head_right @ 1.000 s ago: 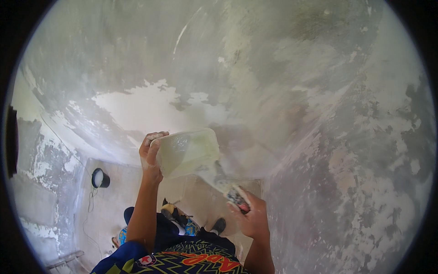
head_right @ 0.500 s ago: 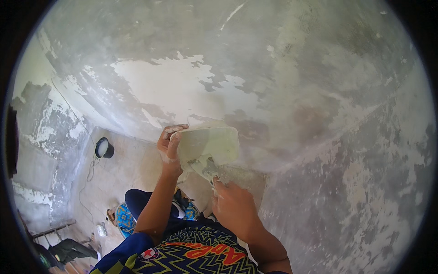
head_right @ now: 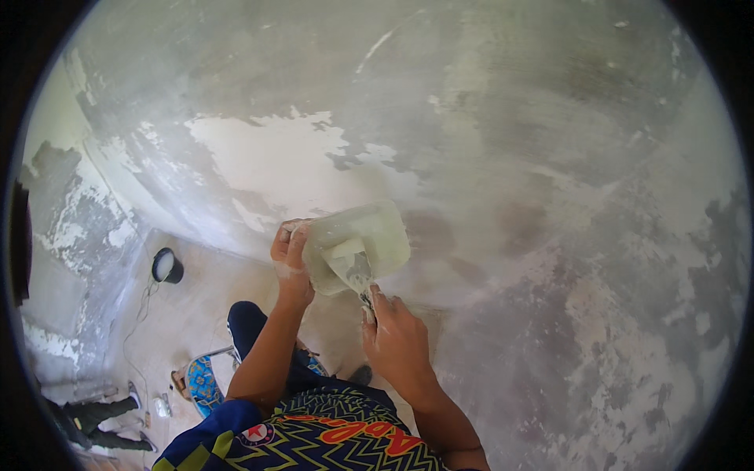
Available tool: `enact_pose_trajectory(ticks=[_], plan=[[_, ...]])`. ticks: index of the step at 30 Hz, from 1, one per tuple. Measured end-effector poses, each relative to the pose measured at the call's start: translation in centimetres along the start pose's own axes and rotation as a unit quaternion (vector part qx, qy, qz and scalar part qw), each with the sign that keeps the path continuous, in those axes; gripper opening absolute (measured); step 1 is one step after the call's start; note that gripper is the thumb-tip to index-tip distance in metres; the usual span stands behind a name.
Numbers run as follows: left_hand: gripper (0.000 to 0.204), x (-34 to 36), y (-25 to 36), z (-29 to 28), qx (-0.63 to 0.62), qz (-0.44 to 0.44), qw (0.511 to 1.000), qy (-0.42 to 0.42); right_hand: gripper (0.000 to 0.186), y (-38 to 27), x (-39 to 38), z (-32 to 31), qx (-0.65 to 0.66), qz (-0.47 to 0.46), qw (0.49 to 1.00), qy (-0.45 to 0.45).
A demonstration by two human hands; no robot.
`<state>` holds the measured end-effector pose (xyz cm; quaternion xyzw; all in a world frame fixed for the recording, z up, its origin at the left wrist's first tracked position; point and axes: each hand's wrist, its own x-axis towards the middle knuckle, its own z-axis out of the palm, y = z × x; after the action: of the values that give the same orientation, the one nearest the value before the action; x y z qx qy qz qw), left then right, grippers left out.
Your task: The person applies spackle to a concrete wall using a putty knife, repeatedly scooping the material from a small white container and smoothing it over the surface in several areas.
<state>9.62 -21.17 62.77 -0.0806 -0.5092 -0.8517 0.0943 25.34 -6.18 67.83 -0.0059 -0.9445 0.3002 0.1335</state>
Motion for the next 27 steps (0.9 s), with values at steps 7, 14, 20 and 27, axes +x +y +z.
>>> enact_pose_trajectory(ticks=[7,14,20,27], plan=[[0.013,-0.5,-1.4,4.1,-0.017,-0.018,0.999,-0.046,0.04,1.9,-2.9,-5.4,0.026,0.01,0.998,0.052],[0.013,-1.3,-3.0,7.3,-0.007,0.0,0.993,-0.116,0.04,2.9,-3.4,-7.5,-0.075,0.12,0.99,0.016],[0.014,-1.3,-6.2,10.7,-0.04,-0.019,0.98,-0.194,0.043,5.1,-3.1,-6.2,-0.132,0.182,0.971,0.084],[0.01,-0.7,-9.8,17.1,-0.066,-0.193,0.945,-0.255,0.037,6.6,-5.2,-7.6,0.025,0.247,0.93,0.27]])
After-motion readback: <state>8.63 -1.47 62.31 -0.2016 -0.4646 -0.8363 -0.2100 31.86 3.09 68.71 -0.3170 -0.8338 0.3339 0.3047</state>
